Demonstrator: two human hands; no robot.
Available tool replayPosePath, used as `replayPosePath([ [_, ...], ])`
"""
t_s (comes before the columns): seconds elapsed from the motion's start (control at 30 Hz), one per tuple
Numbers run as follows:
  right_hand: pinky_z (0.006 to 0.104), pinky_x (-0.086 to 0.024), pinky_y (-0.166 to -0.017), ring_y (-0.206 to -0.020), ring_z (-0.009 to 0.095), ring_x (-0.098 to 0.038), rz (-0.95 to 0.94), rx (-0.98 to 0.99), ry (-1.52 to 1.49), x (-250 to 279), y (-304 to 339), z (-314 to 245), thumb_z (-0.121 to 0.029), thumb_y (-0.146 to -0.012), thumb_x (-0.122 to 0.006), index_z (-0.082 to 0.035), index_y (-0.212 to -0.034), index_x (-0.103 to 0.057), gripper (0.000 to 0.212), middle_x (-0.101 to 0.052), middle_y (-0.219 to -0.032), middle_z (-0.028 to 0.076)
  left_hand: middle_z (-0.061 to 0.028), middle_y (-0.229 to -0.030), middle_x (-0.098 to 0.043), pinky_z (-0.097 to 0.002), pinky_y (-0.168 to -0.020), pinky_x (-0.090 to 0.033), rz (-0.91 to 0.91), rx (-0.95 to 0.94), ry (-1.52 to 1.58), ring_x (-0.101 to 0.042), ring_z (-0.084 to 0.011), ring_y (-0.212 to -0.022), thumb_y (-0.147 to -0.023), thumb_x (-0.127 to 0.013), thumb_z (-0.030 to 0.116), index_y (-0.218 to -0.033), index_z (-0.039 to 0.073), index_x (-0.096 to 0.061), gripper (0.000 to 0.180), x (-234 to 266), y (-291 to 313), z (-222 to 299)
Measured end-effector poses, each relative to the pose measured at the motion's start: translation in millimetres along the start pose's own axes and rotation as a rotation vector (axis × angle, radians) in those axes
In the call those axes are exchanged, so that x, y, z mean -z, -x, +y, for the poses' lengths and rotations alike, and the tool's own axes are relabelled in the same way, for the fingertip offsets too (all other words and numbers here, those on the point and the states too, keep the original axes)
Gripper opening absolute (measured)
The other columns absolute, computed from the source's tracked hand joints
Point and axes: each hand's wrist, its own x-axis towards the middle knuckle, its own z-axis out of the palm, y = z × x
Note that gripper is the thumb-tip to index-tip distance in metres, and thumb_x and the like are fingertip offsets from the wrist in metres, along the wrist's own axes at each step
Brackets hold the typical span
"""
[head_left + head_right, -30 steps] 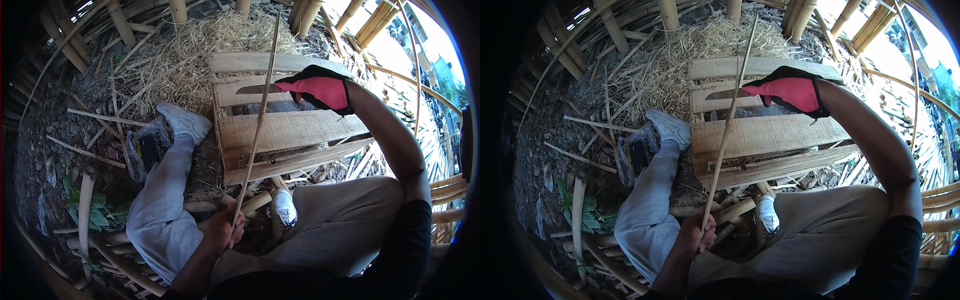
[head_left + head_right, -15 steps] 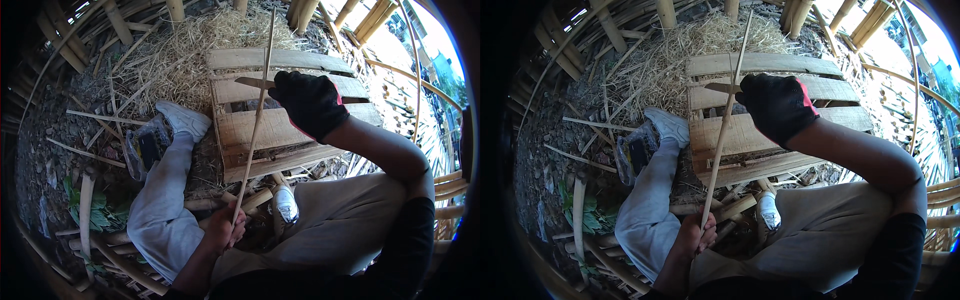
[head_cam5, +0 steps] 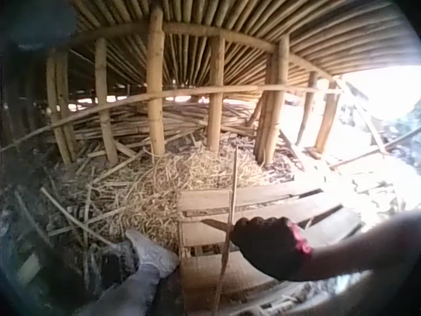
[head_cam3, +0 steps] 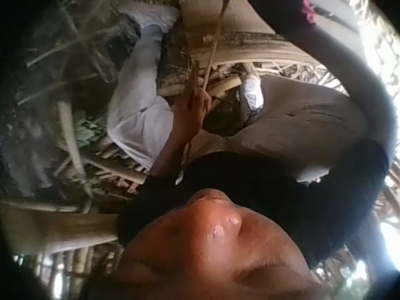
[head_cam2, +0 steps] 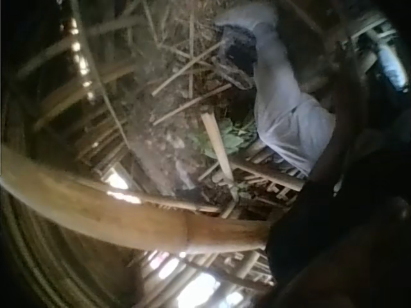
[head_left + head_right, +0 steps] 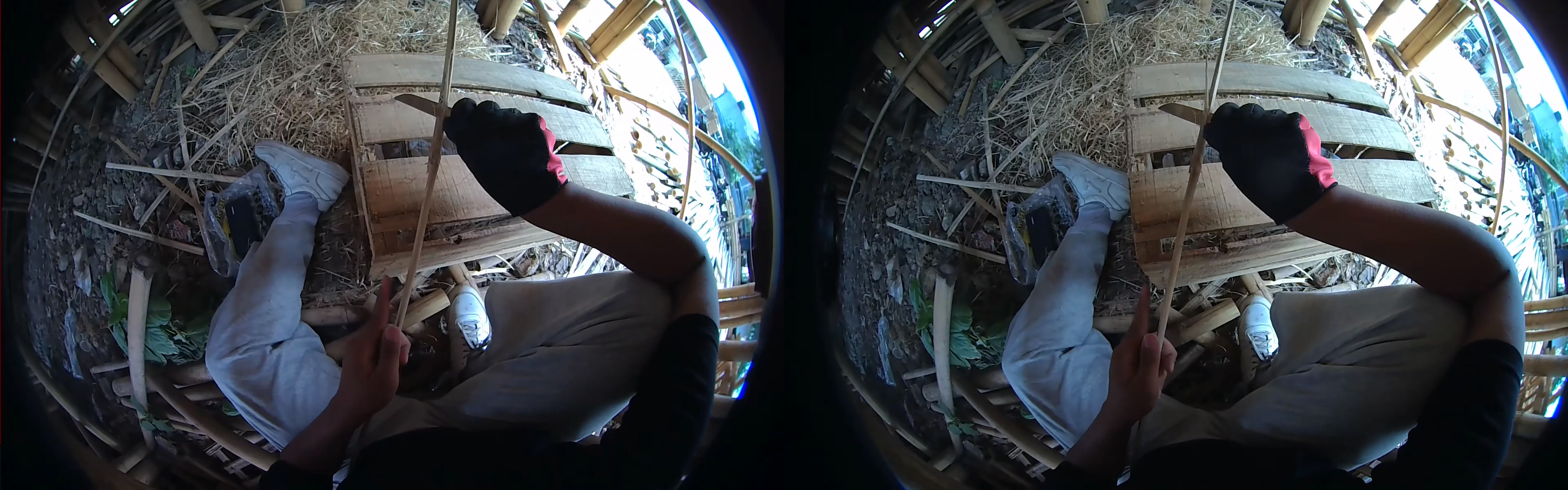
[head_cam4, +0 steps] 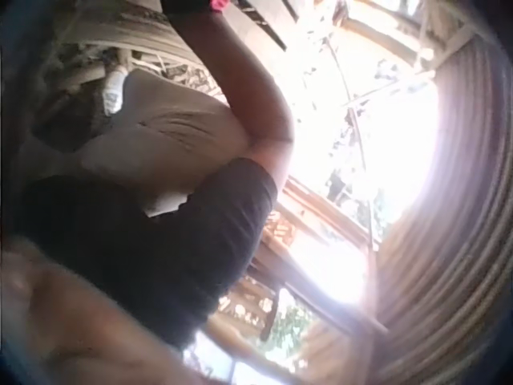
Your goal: The person sits on the ground and uses a knife to shave and smooth a thin bamboo stick. They repeatedly scrape the surface of the stick with the blade, occasionally rotating it to work different sides.
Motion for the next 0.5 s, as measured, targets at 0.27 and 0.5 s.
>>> replayPosePath([
  [0.27,0.0362,-0.049,-0.049,-0.061,0.021,-0.063,-0.135,-0.102,0.048,0.4,0.9,-4.2,-0.016,-0.085,-0.063,-0.014,-0.085,-0.061,0.003,-0.055,-0.064,0.003,-0.0004,-0.071,-0.055,-0.0235,-0.061,-0.046,-0.043,-0.123,-0.270,-0.050,-0.0060,-0.061,-0.105,-0.044,0.009,-0.158,0.009,-0.034,0.054,4.1,3.0,-0.1],
  [0.5,0.0372,-0.050,-0.051,-0.065,0.022,-0.066,-0.052,-0.051,-0.124,1.0,2.3,4.1,-0.015,-0.087,-0.062,-0.016,-0.095,-0.067,0.009,-0.060,-0.070,0.003,-0.0008,-0.071,-0.054,-0.0237,-0.061,-0.047,-0.037,-0.105,-0.265,-0.050,-0.0057,-0.062,-0.105,-0.045,0.008,-0.158,0.010,-0.035,0.054,3.0,3.1,4.1],
])
